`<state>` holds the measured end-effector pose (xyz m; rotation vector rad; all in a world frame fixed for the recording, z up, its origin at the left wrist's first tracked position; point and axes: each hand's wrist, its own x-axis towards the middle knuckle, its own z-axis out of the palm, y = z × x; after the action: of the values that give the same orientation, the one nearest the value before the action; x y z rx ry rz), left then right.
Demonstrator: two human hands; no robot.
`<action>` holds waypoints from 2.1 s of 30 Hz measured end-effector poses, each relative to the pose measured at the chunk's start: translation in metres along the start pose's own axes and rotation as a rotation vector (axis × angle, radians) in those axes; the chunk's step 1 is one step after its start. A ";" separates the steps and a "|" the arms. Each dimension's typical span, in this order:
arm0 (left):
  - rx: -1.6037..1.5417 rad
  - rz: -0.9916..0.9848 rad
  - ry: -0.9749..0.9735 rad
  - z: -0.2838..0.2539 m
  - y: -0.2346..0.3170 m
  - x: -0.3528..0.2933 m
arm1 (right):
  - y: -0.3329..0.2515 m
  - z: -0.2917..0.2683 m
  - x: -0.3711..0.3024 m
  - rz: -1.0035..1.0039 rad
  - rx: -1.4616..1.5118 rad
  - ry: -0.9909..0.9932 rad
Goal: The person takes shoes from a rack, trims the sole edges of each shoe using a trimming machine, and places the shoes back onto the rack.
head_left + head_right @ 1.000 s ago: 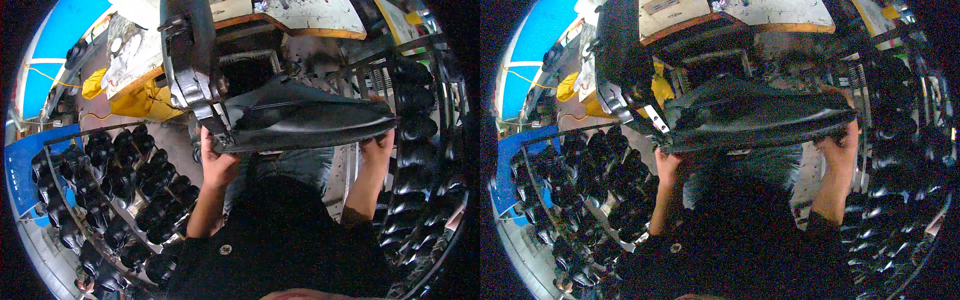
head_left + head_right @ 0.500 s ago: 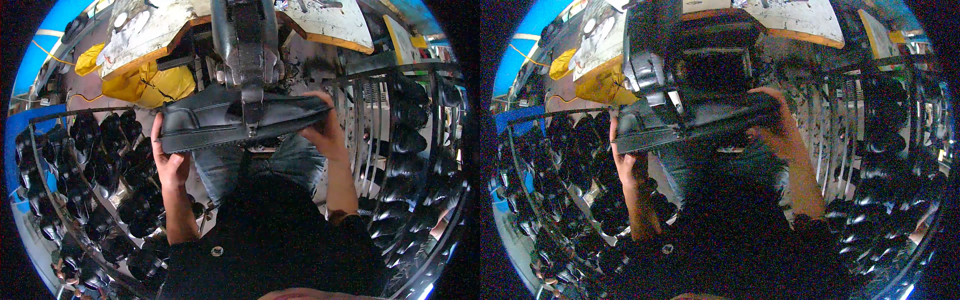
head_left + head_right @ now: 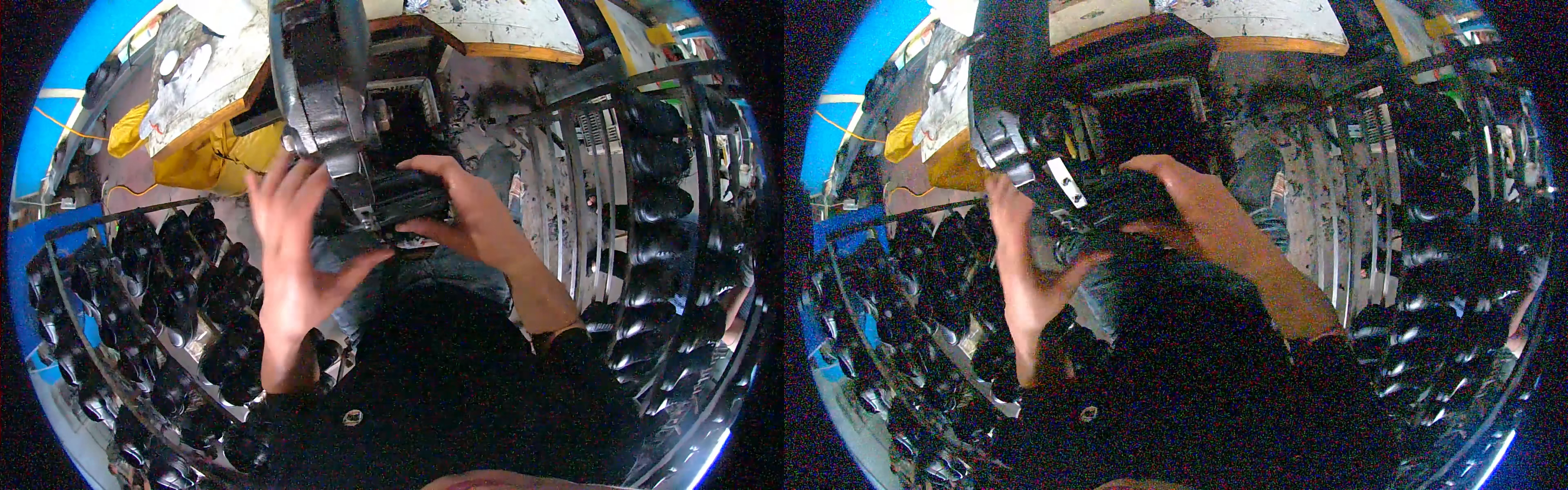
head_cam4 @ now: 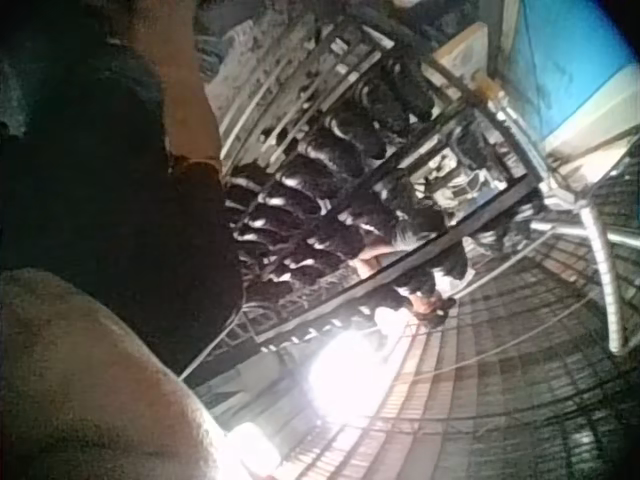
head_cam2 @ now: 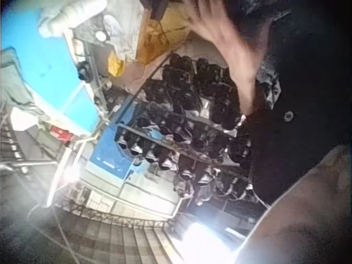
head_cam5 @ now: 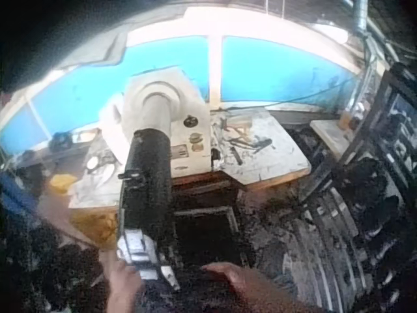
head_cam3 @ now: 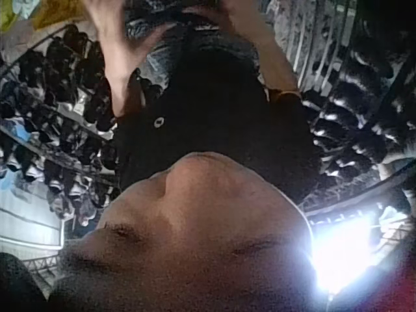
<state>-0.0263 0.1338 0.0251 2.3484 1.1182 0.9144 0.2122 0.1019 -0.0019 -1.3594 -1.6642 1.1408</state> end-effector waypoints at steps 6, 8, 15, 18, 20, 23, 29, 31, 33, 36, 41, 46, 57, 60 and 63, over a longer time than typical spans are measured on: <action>-0.362 -0.207 -0.198 0.020 -0.002 0.012 | -0.019 -0.002 0.000 -0.126 -0.253 -0.002; -0.561 -0.277 -0.139 0.026 -0.009 0.003 | -0.022 -0.002 -0.002 -0.131 -0.273 0.014; -0.939 -0.400 -0.016 0.049 -0.014 -0.017 | 0.055 0.005 -0.002 -0.350 -0.122 0.123; -1.002 -0.454 0.008 0.060 -0.018 -0.026 | 0.138 0.026 -0.018 -0.037 0.254 0.144; -1.101 -0.501 0.083 0.072 -0.020 -0.034 | 0.171 0.034 -0.024 0.041 0.367 0.074; -1.222 -0.508 0.153 0.082 -0.016 -0.038 | 0.179 0.016 -0.024 0.099 0.497 -0.047; -1.225 -0.481 0.110 0.092 -0.018 -0.034 | 0.145 -0.055 -0.035 0.114 0.172 0.031; -1.290 -0.514 0.157 0.096 -0.016 -0.034 | 0.133 -0.078 -0.040 0.094 0.070 0.060; -1.380 -0.530 0.190 0.099 -0.021 -0.043 | 0.109 -0.098 -0.037 0.130 -0.059 0.084; -1.594 -0.709 0.295 0.096 -0.023 -0.059 | 0.065 -0.112 -0.033 0.100 -0.164 0.145; -1.569 -0.757 0.374 0.096 -0.023 -0.072 | 0.039 -0.118 -0.022 0.002 -0.370 0.192; -1.422 -0.811 0.241 0.087 -0.010 -0.053 | 0.102 -0.110 -0.051 0.084 -0.122 0.157; -1.372 -0.538 0.107 0.094 0.004 -0.034 | 0.119 -0.112 -0.077 0.071 0.093 0.320; -1.421 -0.631 0.197 0.106 0.004 -0.044 | 0.105 -0.119 -0.076 0.092 0.057 0.315; -1.536 -0.664 0.291 0.108 0.000 -0.050 | 0.082 -0.123 -0.065 0.052 -0.080 0.302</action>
<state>0.0253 0.0877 -0.0713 0.5786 0.6849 1.1785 0.3678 0.0679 -0.0316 -1.5484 -1.4759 0.8540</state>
